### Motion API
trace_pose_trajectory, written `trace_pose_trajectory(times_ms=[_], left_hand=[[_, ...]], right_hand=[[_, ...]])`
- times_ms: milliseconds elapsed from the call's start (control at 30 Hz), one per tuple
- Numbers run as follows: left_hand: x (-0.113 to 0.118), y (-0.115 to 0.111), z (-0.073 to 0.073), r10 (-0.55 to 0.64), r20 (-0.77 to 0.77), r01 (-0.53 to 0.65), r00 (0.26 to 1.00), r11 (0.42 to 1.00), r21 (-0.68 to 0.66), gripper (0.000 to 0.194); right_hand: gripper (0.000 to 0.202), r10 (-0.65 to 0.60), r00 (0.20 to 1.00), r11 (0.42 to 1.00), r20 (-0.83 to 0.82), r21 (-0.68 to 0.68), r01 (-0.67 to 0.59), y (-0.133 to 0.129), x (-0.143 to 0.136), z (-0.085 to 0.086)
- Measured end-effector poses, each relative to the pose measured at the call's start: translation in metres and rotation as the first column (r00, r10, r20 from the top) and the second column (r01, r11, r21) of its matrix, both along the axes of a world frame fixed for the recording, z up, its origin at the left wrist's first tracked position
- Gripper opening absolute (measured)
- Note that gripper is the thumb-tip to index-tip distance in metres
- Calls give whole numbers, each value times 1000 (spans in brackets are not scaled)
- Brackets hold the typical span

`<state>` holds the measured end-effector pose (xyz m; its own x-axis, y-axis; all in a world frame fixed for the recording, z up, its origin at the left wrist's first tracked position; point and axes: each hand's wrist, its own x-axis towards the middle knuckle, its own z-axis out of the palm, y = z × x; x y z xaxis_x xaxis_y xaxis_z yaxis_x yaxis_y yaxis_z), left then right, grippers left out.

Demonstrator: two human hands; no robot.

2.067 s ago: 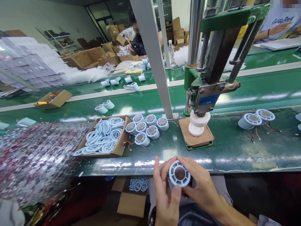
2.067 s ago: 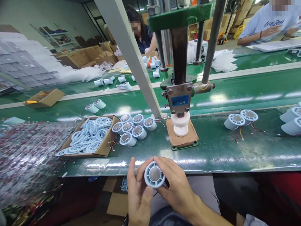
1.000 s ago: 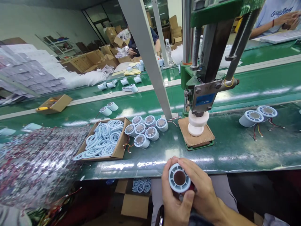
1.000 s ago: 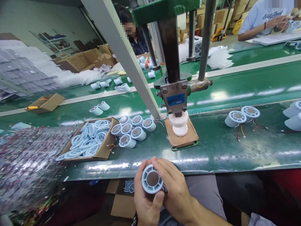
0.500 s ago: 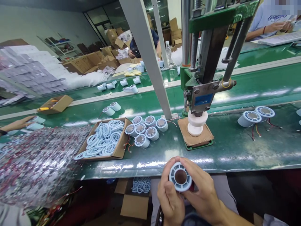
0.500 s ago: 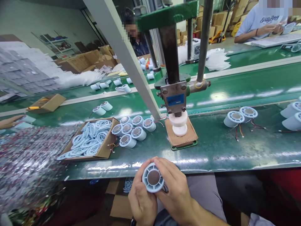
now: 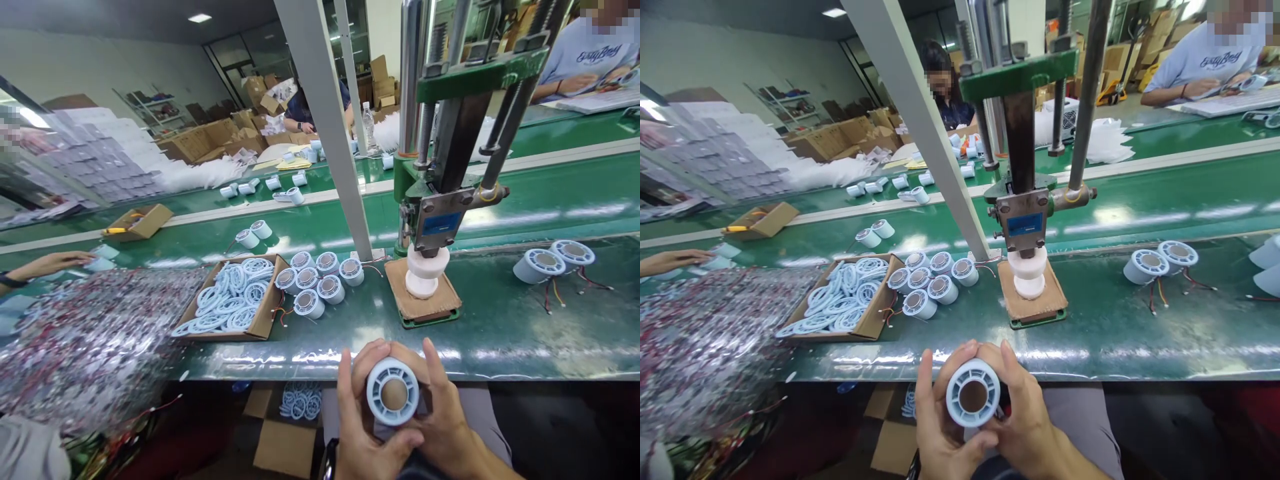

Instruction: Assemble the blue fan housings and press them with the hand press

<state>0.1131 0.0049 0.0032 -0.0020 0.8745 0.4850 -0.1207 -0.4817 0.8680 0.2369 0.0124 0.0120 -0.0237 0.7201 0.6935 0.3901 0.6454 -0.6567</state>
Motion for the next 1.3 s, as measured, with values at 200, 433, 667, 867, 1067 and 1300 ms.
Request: trace_pose_trajectory(times_ms=[200, 433, 667, 867, 1067, 1300], left_hand=[[-9, 7, 1, 70, -148, -56, 986, 993, 101, 77], [-22, 6, -11, 132, -324, -129, 937, 991, 31, 61], [7, 80, 20, 56, -276, -166, 959, 905, -391, 53], [64, 139, 49, -80, -241, 3, 967, 952, -306, 51], [92, 150, 41, -118, -450, -55, 885, 934, -353, 54], [89, 152, 25, -131, -538, -99, 833, 921, -377, 66]], right_hand=[[79, 6, 999, 996, 37, 88, -9, 2, 2, 4], [77, 62, 990, 993, 130, 88, -74, 6, 3, -5], [54, -308, 901, 921, 307, 335, 201, 59, 83, 140], [78, -533, 815, 827, 227, 341, 446, 159, 129, 311], [34, -466, 876, 881, 127, 156, 446, 198, 133, 309], [52, -495, 869, 851, -26, 189, 490, 155, 125, 308]])
